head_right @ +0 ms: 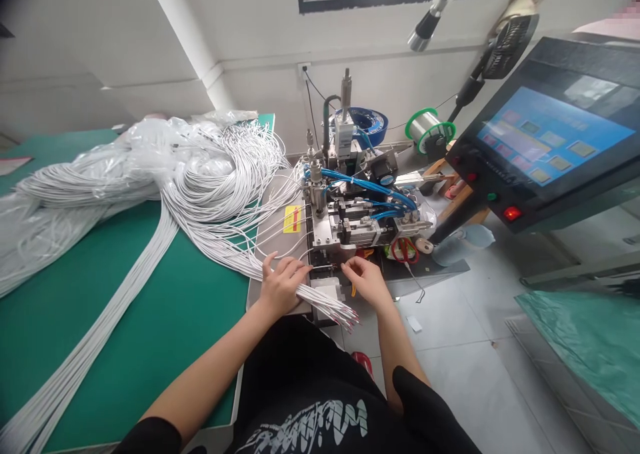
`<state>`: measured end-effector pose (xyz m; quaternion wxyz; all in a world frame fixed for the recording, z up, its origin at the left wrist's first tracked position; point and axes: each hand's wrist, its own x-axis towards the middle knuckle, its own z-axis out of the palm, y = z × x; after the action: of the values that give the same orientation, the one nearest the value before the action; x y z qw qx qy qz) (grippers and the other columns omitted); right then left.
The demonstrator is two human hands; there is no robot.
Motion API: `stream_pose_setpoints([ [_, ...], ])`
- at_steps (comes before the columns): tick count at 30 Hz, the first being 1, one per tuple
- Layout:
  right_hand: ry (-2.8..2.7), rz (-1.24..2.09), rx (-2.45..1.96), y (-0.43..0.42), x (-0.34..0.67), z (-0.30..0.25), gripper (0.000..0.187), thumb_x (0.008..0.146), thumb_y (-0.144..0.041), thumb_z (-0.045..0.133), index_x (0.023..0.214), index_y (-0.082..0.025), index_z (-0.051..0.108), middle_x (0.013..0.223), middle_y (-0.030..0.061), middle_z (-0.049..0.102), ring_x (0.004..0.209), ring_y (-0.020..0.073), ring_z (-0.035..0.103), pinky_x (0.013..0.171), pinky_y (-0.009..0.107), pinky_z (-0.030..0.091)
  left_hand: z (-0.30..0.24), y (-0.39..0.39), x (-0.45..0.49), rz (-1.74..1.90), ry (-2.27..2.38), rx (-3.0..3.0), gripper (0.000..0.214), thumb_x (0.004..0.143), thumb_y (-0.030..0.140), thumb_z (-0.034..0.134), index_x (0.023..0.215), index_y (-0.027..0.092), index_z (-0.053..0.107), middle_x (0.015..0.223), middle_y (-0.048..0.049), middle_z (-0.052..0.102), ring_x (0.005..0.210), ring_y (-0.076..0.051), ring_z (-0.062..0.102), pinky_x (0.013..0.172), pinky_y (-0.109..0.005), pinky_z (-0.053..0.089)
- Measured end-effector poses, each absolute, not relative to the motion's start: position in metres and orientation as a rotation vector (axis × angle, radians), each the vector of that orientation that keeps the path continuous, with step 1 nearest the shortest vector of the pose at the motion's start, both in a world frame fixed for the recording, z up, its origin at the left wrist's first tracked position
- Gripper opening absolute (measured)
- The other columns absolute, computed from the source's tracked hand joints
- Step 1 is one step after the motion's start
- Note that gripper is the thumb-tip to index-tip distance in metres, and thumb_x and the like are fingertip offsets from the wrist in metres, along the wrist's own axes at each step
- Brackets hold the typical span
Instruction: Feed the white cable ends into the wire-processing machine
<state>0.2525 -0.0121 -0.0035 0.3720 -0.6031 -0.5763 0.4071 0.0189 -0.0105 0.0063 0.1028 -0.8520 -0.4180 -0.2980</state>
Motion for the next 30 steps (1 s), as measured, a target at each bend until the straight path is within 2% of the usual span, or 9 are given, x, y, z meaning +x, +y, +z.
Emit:
stream_pose_setpoints([
  [4,-1.694,1.094,-1.481,-0.028,0.264,0.035,0.035,0.086,-0.05,0.055,0.071,-0.018,0.057,0.061,-0.0019,0.05,0.054,0.0113,0.04,0.052,0.024,0.032,0.005,-0.01,0.018,-0.872,-1.246,-2.532,0.027,0.083,0.014,0.053,0.105,0.02,0.067,0.099,-0.0046,0.07,0.096,-0.021,0.062,0.105,-0.047,0.023],
  [8,-1.927,1.299,-1.285,-0.042,0.267,0.063,0.033,0.085,-0.048,0.058,0.074,-0.017,0.063,0.063,0.0007,0.056,0.056,0.0128,0.047,0.052,0.024,0.035,0.004,-0.009,0.02,-0.869,-1.317,-2.507,0.033,0.083,0.019,0.055,0.115,0.019,0.064,0.112,-0.0083,0.068,0.102,-0.025,0.06,0.105,-0.05,0.024],
  [12,-2.06,1.473,-1.194,-0.047,0.263,0.07,0.025,0.083,-0.043,0.063,0.079,-0.018,0.066,0.065,0.0019,0.063,0.057,0.0144,0.054,0.053,0.024,0.04,0.005,-0.009,0.021,-0.871,-1.342,-2.471,0.034,0.084,0.02,0.055,0.116,0.02,0.063,0.126,-0.0101,0.062,0.114,-0.028,0.055,0.107,-0.052,0.021],
  [17,-2.144,1.282,-1.249,-0.047,0.26,0.069,0.022,0.087,-0.036,0.058,0.075,-0.019,0.065,0.064,0.0011,0.062,0.056,0.0136,0.053,0.053,0.023,0.039,0.004,-0.009,0.02,-0.888,-1.275,-2.485,0.027,0.083,0.017,0.055,0.108,0.023,0.066,0.118,-0.0062,0.066,0.109,-0.024,0.058,0.107,-0.051,0.02],
  [24,-2.151,1.372,-1.283,-0.045,0.259,0.066,0.022,0.08,-0.04,0.067,0.075,-0.019,0.066,0.063,0.0013,0.065,0.055,0.015,0.056,0.05,0.023,0.04,0.004,-0.008,0.019,-0.907,-1.23,-2.516,0.026,0.083,0.015,0.054,0.104,0.023,0.067,0.111,-0.0062,0.068,0.104,-0.023,0.059,0.107,-0.049,0.021],
  [30,-2.181,1.291,-1.287,-0.045,0.259,0.063,0.016,0.082,-0.033,0.063,0.073,-0.02,0.066,0.064,0.0012,0.064,0.056,0.0147,0.054,0.052,0.024,0.039,0.003,-0.007,0.018,-0.896,-1.193,-2.566,0.028,0.08,0.012,0.053,0.102,0.022,0.067,0.106,-0.0053,0.069,0.103,-0.022,0.06,0.104,-0.047,0.024],
])
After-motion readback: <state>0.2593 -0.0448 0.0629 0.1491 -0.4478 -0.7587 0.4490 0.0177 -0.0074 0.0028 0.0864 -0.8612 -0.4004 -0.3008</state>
